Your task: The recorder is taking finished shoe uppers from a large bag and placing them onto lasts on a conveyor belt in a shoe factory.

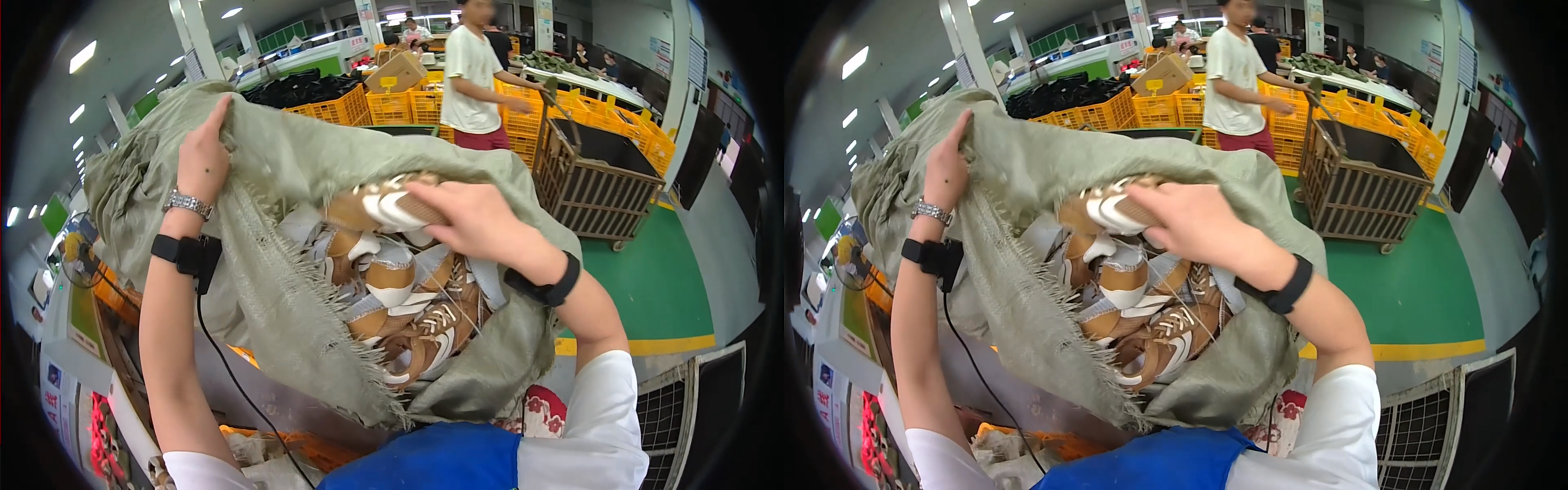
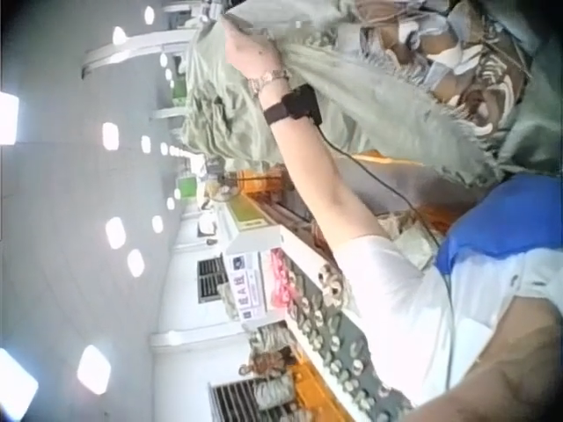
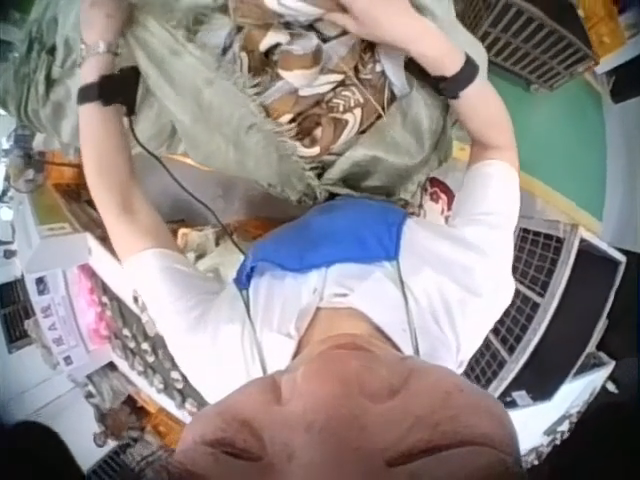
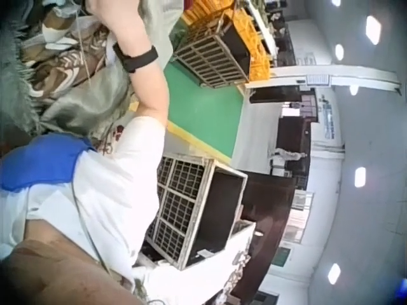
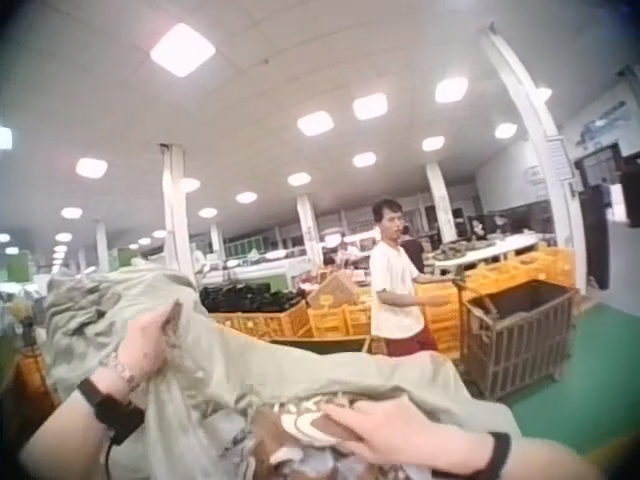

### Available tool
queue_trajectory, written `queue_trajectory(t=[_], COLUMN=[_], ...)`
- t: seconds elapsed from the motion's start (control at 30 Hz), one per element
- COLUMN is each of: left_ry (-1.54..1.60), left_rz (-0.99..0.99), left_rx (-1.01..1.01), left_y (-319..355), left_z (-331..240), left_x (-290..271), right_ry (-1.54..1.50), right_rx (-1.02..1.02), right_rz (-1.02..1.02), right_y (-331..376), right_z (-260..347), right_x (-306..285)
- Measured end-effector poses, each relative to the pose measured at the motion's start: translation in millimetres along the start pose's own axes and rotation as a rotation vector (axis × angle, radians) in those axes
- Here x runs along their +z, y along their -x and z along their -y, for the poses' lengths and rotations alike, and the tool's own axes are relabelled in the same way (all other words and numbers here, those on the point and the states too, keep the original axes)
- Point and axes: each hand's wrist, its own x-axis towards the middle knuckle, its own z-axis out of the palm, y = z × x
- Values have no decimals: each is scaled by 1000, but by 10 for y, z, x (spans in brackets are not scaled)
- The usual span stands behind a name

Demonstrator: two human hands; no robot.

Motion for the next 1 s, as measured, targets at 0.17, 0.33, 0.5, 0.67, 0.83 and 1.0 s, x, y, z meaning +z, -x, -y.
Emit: queue_trajectory(t=[0.17,0.33,0.5,0.67,0.83,1.0], left_ry=[359,384,348,362,348,356], left_rz=[29,-18,58,115,148,252], left_rx=[-74,-58,-37,-15,11,63], left_y=[-122,30,254,328,442,558], left_z=[-161,-147,-300,-338,-399,-633], left_x=[-316,-48,140,296,210,134], right_ry=[93,227,8,383,-288,286], right_rx=[-72,-118,-217,-477,-74,-354], right_rz=[-297,-423,515,-267,640,50], right_y=[-694,-1298,-1046,-1171,-731,-228], right_z=[-148,-509,-342,-461,-875,-1006], right_x=[536,981,1291,1104,671,562])
